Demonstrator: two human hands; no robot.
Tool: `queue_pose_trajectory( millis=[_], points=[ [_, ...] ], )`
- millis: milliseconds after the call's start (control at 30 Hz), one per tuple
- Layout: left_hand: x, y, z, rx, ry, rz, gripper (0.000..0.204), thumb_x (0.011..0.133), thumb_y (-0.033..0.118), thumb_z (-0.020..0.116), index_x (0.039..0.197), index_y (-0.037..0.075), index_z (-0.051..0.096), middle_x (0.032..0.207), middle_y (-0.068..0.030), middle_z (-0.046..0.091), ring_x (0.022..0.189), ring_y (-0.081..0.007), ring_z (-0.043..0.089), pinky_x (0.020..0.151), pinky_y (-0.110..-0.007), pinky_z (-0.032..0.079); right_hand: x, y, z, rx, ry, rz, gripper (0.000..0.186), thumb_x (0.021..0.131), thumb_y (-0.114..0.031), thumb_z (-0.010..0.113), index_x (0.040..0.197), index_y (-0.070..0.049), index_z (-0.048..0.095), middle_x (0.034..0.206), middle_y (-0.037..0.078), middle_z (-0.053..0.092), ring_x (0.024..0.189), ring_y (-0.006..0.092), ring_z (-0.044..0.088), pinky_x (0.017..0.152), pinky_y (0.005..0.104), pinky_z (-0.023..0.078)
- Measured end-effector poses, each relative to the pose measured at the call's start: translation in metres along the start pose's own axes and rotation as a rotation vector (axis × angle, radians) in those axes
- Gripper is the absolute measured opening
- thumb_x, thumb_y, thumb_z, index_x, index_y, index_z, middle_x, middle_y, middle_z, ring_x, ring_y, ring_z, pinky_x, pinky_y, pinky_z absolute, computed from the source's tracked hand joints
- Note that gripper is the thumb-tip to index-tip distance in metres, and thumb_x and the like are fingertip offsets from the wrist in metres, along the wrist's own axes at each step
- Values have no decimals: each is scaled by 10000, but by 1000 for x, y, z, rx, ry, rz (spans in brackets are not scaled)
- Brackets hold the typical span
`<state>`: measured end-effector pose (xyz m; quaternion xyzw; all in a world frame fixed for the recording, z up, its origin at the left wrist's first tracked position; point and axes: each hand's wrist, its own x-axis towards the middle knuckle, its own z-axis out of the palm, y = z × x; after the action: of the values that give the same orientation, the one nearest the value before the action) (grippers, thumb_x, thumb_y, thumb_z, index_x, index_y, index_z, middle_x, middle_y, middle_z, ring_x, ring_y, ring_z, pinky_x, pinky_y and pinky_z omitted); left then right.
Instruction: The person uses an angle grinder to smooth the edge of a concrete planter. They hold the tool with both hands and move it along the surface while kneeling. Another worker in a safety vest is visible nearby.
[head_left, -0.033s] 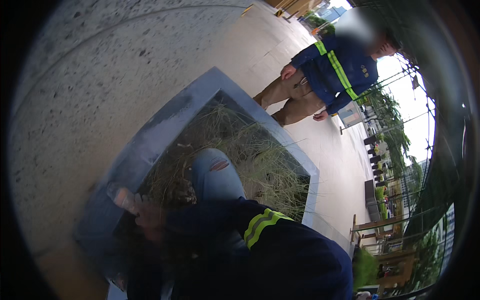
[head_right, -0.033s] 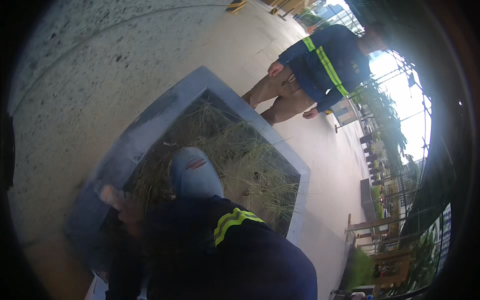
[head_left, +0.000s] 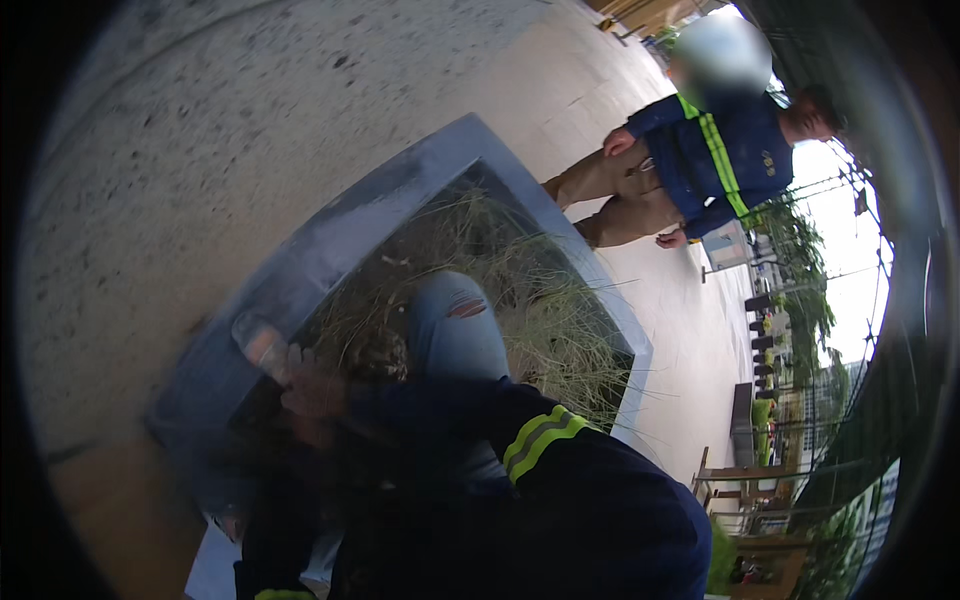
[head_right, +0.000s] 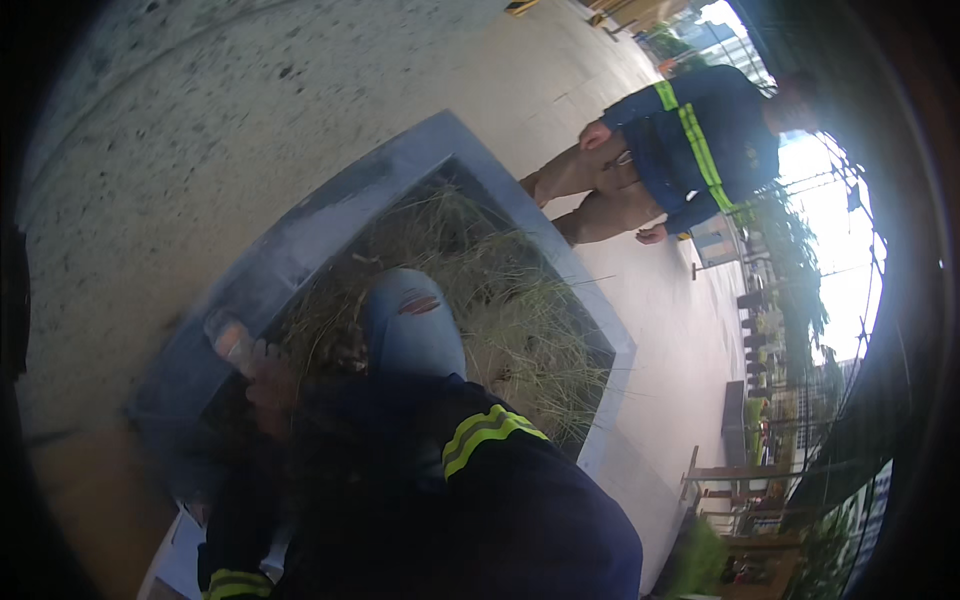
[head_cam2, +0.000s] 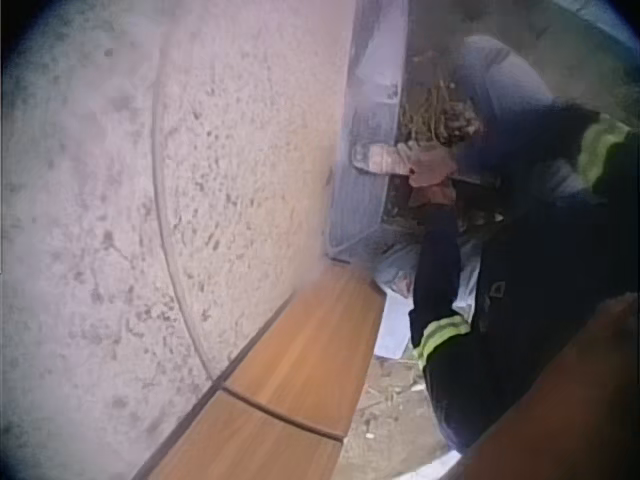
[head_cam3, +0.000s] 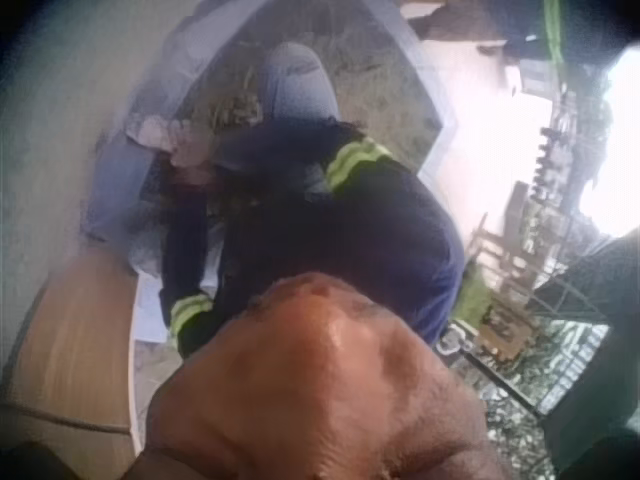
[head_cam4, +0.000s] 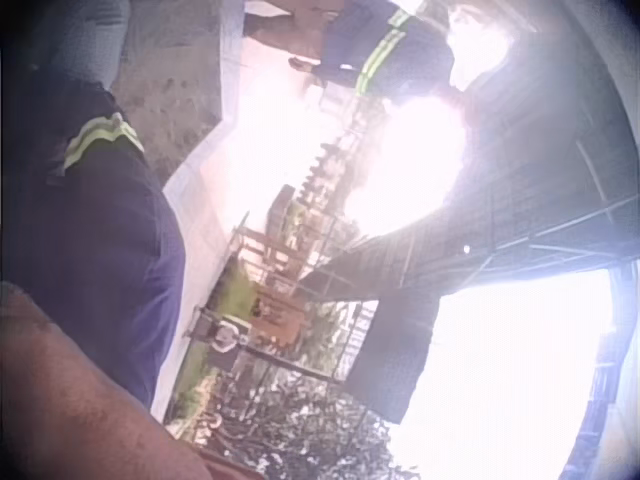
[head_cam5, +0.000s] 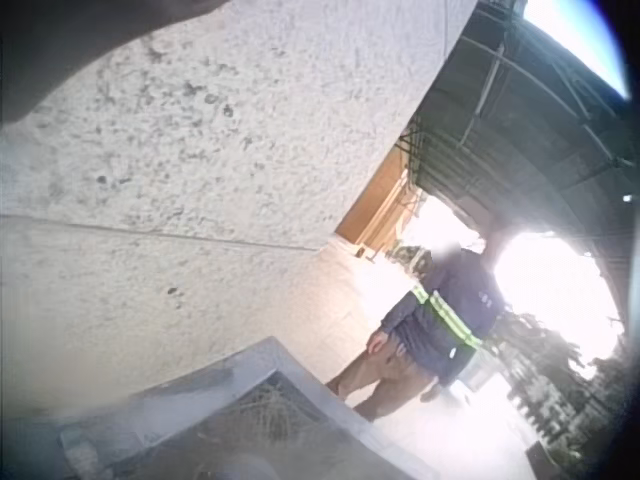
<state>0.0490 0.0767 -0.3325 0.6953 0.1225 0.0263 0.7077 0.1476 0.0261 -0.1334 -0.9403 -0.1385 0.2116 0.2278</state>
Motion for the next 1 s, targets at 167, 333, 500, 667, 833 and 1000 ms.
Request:
queue_pose_trajectory(
  millis=[167,333,500,667,833,1000],
  points=[
    [-21,63,-23,-424,49,-358,268,1017,227,659,1231,68,636,1150,-52,689,1025,-184,685,827,-346,553,7,-5,-17,132,-173,51,1038,848,-438,761,1499,162,219,1356,404,467,1205,553,571,992,561,499],
    [-20,76,4,-969,247,-390,272,1019,222,661,1241,67,628,1161,-48,685,1040,-178,682,834,-343,550,4,-29,-20,71,-318,-90,991,861,-410,744,1520,124,232,1360,370,493,1220,533,571,1000,556,497],
    [-2,128,11,-898,231,-416,253,1011,213,676,1208,55,662,1080,-42,707,918,-176,711,754,-360,569,3,-13,-30,47,-231,-51,994,854,-407,734,1522,130,230,1346,357,503,1219,523,576,1007,553,502],
    [22,128,12,-822,85,-604,277,1014,201,664,1241,42,665,1103,-62,724,947,-177,722,754,-360,579,9,4,-28,54,-158,43,954,856,-404,742,1455,159,257,1319,407,492,1193,553,576,1002,555,496],
    [12,126,12,-820,263,-451,265,1016,165,640,1241,27,661,1123,-80,726,948,-180,721,751,-360,584,7,-9,-24,54,-160,-96,797,868,-392,747,1348,120,370,1277,390,526,1134,559,594,974,549,496],
    [8,125,3,-846,321,-475,271,1024,235,656,1256,98,626,1112,-39,702,996,-166,704,794,-363,577,12,-4,-17,116,-186,-198,784,870,-403,743,1352,100,385,1261,369,540,1137,549,591,969,543,495]
  ],
)
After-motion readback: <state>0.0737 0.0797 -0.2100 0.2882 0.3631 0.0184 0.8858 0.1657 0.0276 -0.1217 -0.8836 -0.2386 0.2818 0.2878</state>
